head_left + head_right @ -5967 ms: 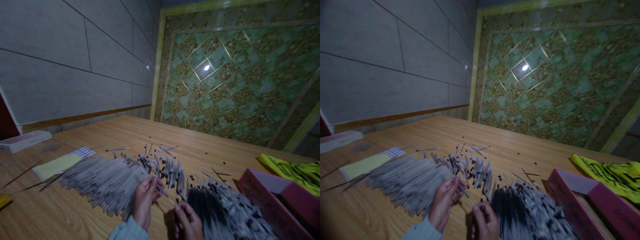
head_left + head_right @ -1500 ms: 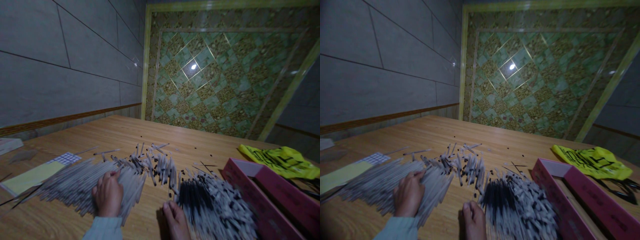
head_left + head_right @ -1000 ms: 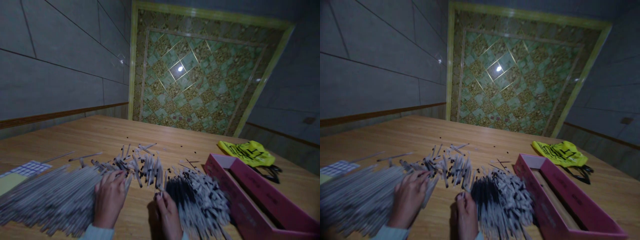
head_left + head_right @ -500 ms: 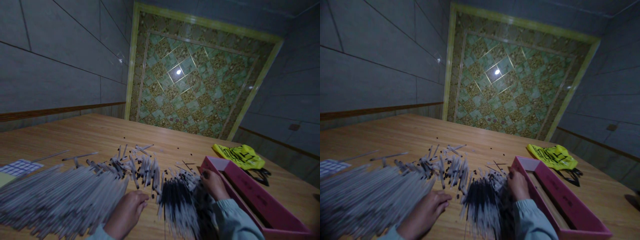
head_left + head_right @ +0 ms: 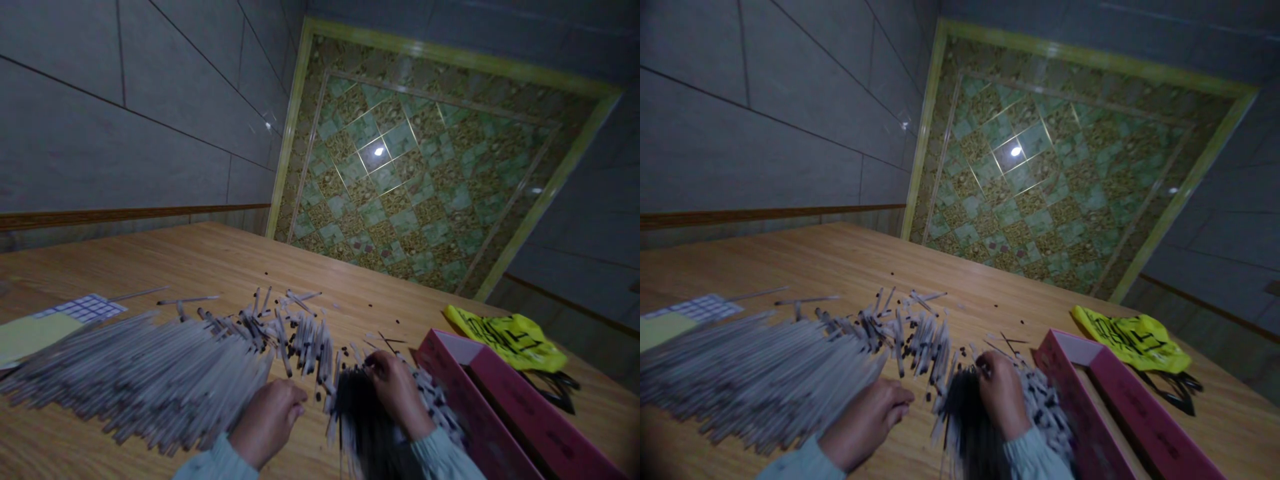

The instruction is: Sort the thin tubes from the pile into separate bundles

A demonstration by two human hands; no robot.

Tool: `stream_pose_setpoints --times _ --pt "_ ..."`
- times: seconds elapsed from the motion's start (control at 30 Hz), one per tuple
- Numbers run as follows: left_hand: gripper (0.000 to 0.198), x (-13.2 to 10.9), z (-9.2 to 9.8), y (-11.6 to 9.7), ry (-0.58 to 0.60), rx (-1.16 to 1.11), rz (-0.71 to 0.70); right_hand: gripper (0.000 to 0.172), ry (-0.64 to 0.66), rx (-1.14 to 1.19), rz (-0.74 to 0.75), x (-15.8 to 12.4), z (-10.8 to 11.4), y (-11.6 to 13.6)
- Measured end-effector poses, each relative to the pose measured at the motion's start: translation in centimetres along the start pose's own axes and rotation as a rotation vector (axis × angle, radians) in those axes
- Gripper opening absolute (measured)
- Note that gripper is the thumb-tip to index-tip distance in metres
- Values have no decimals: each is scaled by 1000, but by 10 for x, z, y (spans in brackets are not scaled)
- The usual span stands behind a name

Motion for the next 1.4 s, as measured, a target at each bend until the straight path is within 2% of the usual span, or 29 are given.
stream_pose_setpoints --times 0.1,0.2,0.3,0.37,0.5,0.73,0.8,0.87,0.97,1.13,1.23,1.4 --pt "8 0 -1 2 0 2 1 17 64 4 73 -3 -38 36" --pt "9 0 -2 5 -30 9 -2 19 57 -45 80 -6 -64 53" --pt "10 0 -5 6 -32 47 -10 23 58 -91 72 -5 -76 58" --pt "9 0 -6 5 -29 66 -13 23 51 -107 71 -2 -74 58" --pt "9 -1 -7 5 -12 71 -35 26 -12 -148 10 12 -44 42" --pt "10 -1 -12 12 -13 35 -32 23 -38 -277 -229 34 40 -36" --pt "15 0 -14 12 26 112 -30 21 -33 -300 -269 31 54 -52" --pt "20 0 -17 11 85 228 -28 21 -41 -310 -279 26 59 -57" --pt "25 0 -18 9 130 344 -37 23 -40 -271 -219 21 43 -41" --pt "26 -1 -16 7 126 354 -49 18 88 -127 -48 22 -27 14" --pt "24 -2 -14 6 116 338 -45 21 94 -130 -61 29 -59 32" --pt "22 -2 -13 3 100 309 -38 25 80 -177 -129 46 -78 41"
Point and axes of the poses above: each hand's wrist, its own x-axis towards the middle knuckle, its own z-axis out of the back of the hand, y = z × x, the point moved 4 cm from there along x, towards the middle knuckle, and after that the axes turned 14 degrees about x, right-handed, at the moved point
